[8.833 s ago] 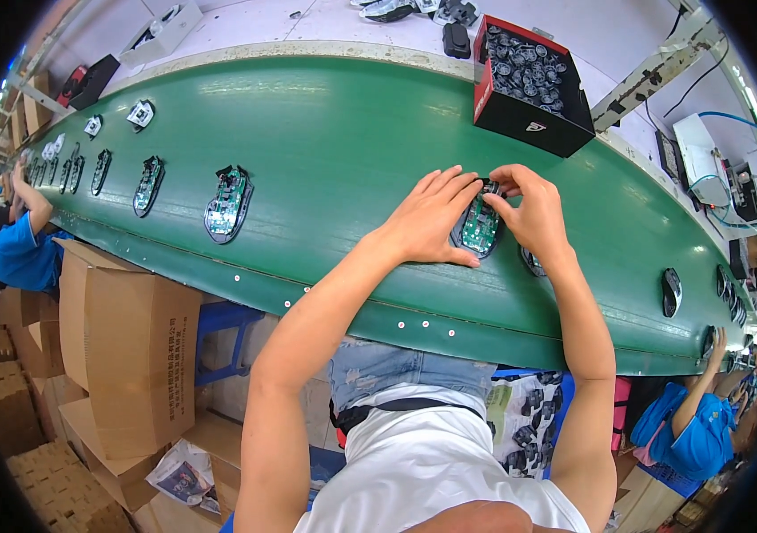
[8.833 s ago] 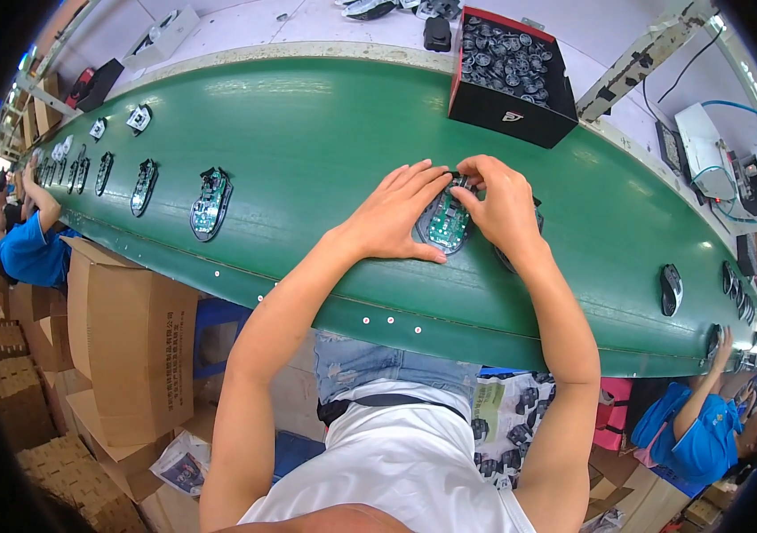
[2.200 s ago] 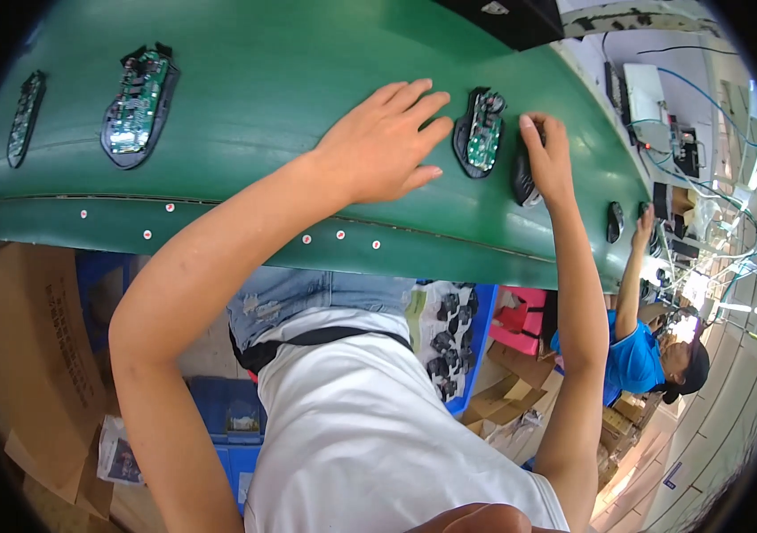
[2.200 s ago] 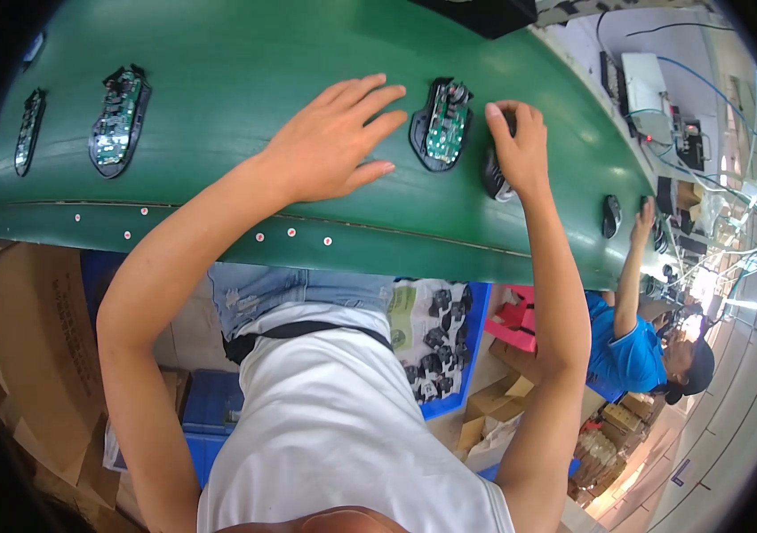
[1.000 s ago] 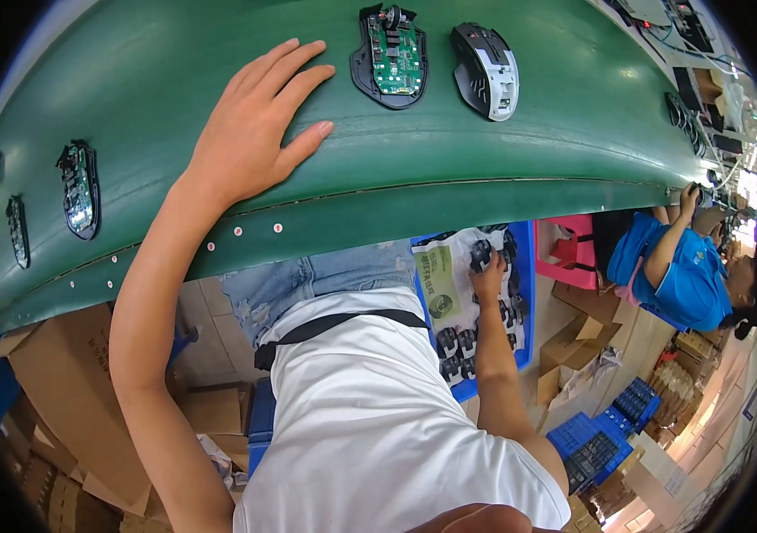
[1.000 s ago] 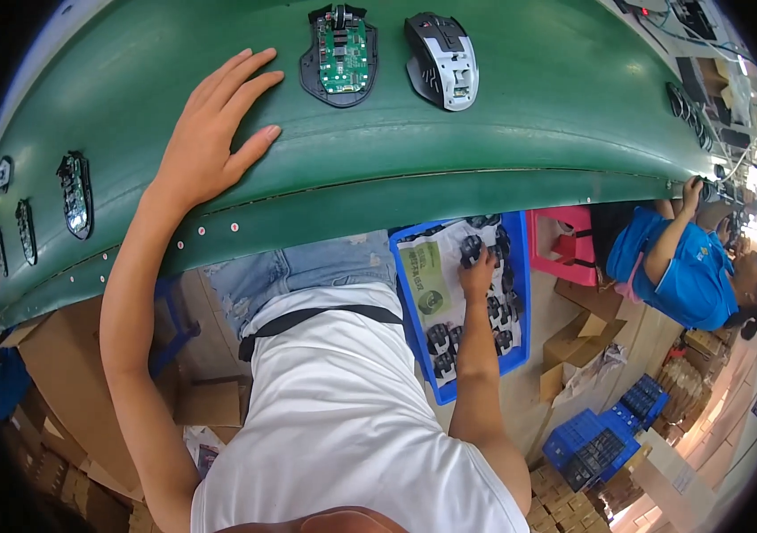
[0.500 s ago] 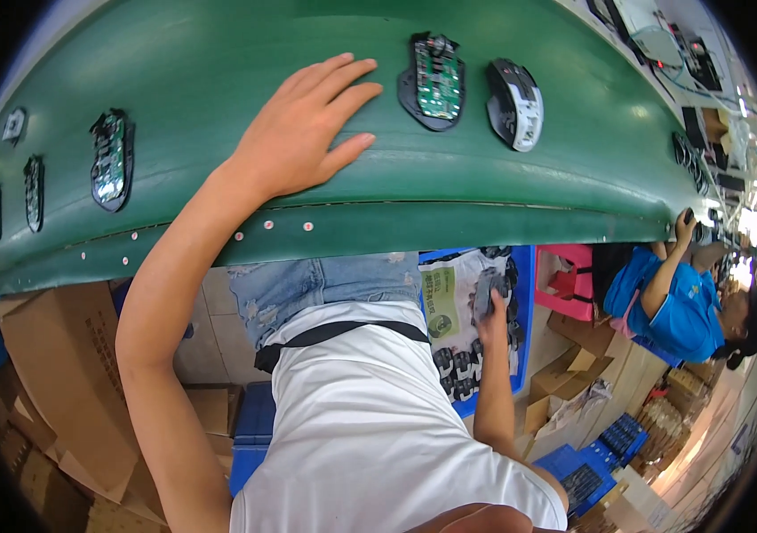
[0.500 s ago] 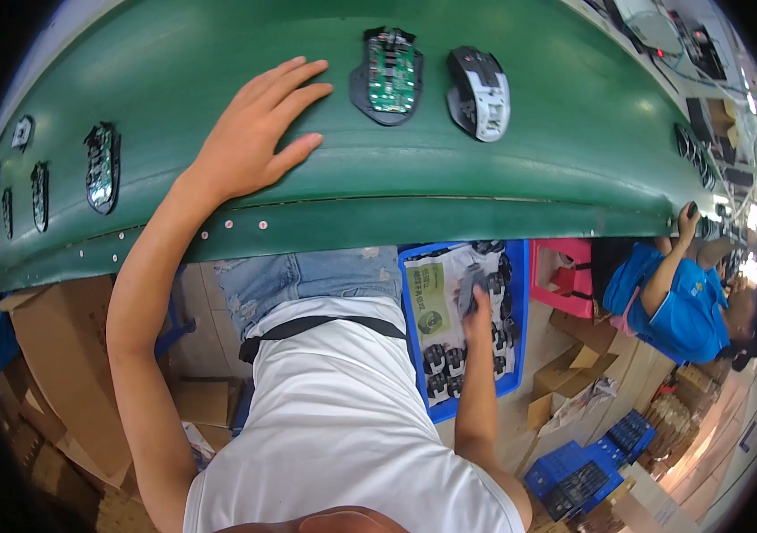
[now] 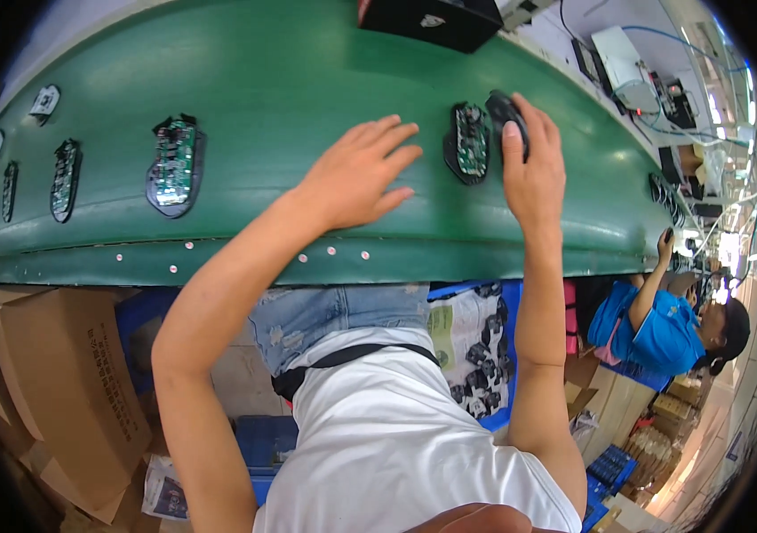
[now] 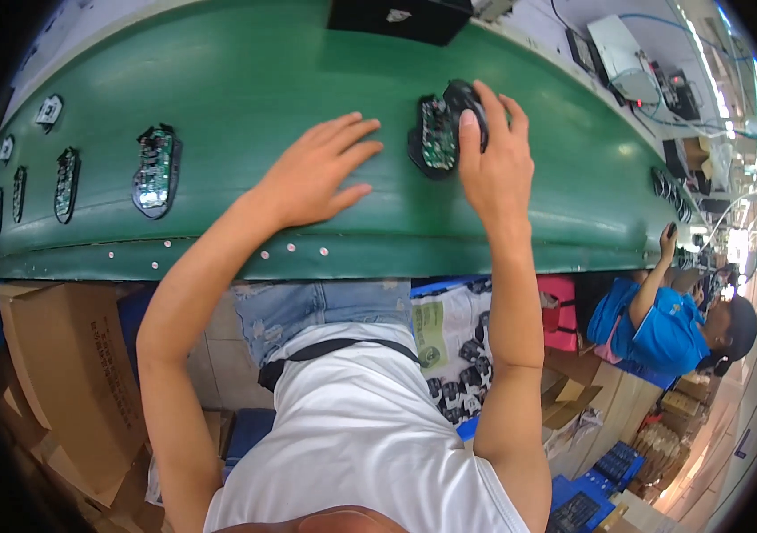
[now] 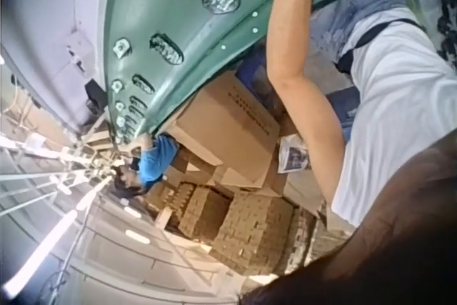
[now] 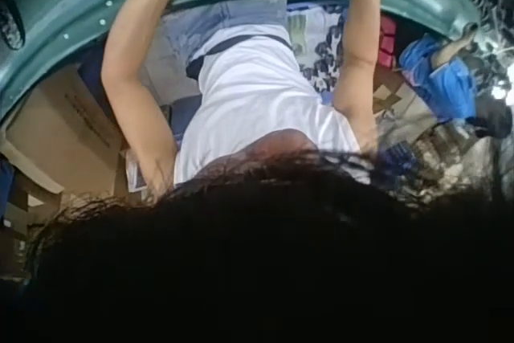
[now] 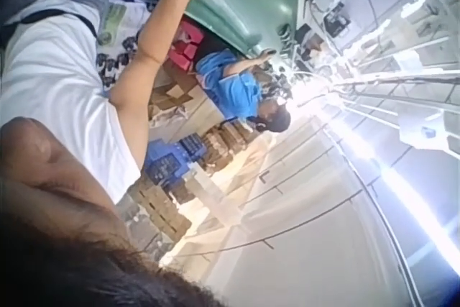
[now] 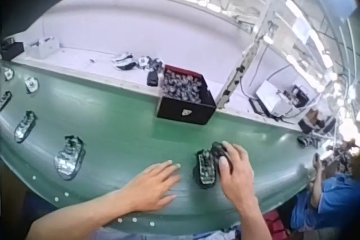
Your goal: The person assembles computer mice on a conveyor belt by picking scroll wheels from a box to insert into mouse circuit board bases and fitting top shells onto the bases by hand.
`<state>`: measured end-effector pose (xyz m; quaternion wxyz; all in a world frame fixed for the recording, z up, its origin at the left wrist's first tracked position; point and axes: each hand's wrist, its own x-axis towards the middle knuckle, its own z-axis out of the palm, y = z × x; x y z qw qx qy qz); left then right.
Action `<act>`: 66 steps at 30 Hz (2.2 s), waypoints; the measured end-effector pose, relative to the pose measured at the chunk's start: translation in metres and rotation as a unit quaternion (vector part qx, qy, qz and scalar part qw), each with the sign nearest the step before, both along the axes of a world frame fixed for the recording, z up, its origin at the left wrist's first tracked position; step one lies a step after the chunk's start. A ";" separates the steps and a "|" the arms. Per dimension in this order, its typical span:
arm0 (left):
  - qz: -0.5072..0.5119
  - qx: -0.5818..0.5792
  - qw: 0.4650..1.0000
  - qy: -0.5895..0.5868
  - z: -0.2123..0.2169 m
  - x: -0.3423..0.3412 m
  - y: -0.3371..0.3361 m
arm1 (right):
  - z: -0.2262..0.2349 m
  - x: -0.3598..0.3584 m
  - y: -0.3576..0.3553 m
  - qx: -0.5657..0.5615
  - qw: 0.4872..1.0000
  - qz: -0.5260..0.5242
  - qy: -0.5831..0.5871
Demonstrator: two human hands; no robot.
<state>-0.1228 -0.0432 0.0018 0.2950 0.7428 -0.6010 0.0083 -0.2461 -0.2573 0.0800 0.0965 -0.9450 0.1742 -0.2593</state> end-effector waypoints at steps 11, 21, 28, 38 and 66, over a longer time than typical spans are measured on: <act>0.022 -0.023 0.999 -0.025 0.000 -0.008 -0.004 | -0.035 0.015 0.021 -0.094 0.986 -0.050 0.129; 0.014 0.006 1.000 0.014 0.001 -0.010 0.001 | -0.033 0.055 -0.023 0.039 0.992 0.070 0.095; 0.031 0.000 0.999 0.006 0.007 -0.016 0.001 | -0.039 0.059 -0.022 -0.010 0.988 0.088 0.126; -0.001 -0.016 1.000 0.018 -0.024 -0.016 -0.007 | -0.050 0.054 -0.047 0.375 0.925 0.032 0.057; 0.081 -0.080 0.992 -0.048 -0.016 0.024 -0.001 | 0.032 0.131 -0.025 -0.025 0.959 0.269 -0.081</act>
